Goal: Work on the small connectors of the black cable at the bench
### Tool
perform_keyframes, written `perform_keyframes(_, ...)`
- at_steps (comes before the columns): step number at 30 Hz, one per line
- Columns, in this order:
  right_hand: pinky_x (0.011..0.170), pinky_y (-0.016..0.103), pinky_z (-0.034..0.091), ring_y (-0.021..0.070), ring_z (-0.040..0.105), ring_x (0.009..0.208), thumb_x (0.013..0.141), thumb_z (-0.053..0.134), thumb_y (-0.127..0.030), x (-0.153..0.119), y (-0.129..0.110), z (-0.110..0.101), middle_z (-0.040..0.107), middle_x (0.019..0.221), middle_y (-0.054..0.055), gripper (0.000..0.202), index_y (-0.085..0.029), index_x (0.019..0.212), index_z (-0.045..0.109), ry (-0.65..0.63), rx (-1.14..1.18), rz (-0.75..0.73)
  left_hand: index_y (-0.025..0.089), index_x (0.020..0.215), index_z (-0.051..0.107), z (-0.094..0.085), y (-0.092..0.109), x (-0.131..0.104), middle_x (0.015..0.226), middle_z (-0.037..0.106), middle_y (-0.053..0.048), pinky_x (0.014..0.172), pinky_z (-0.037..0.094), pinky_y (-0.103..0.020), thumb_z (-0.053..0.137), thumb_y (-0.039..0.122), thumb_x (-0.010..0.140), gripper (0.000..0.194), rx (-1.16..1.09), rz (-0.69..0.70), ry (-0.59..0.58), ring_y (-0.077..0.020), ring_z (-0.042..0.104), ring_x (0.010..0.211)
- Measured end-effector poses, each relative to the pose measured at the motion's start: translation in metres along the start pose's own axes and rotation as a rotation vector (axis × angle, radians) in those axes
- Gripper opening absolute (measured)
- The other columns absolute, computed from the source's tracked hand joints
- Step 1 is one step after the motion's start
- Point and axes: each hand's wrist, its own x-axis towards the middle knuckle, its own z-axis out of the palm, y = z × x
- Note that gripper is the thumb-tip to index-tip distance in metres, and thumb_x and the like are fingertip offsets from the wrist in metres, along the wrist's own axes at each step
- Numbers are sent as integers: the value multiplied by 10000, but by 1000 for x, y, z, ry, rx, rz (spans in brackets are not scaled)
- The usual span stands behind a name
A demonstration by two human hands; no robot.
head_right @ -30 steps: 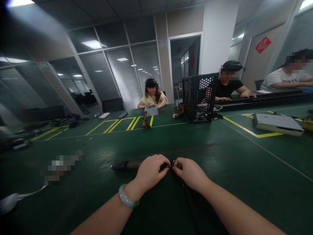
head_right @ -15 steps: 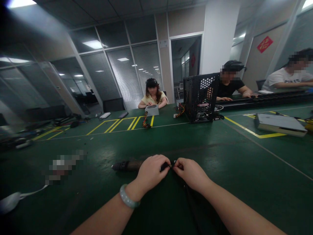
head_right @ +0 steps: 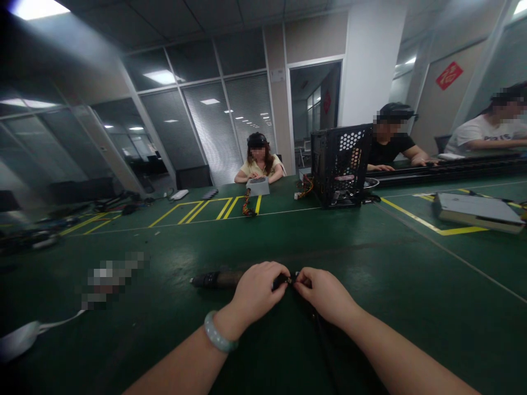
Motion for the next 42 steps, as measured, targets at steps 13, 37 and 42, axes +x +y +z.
perform_keyframes(13,563,235,367,152,617,663,885,538,-339,0,4,1,688,757,-4,170,-213,835,640,-4,19,-4,261,1040,585,2,-3,0,1015,635,22,821,446,-346,617,224,856,190,-31,1,10,-192,576,945)
perform_keyframes(37,567,234,365,151,622,671,877,556,-325,3,6,3,694,759,-12,144,-221,840,649,-3,5,-14,258,1014,577,2,-3,-1,975,628,25,796,438,-345,618,253,861,159,-23,10,19,-192,569,910)
perform_keyframes(42,572,232,369,150,623,677,878,556,-328,2,6,2,696,769,-15,144,-224,849,652,-3,2,-16,250,998,591,2,-3,-1,983,629,22,813,439,-334,598,250,875,124,-22,22,12,-183,571,920)
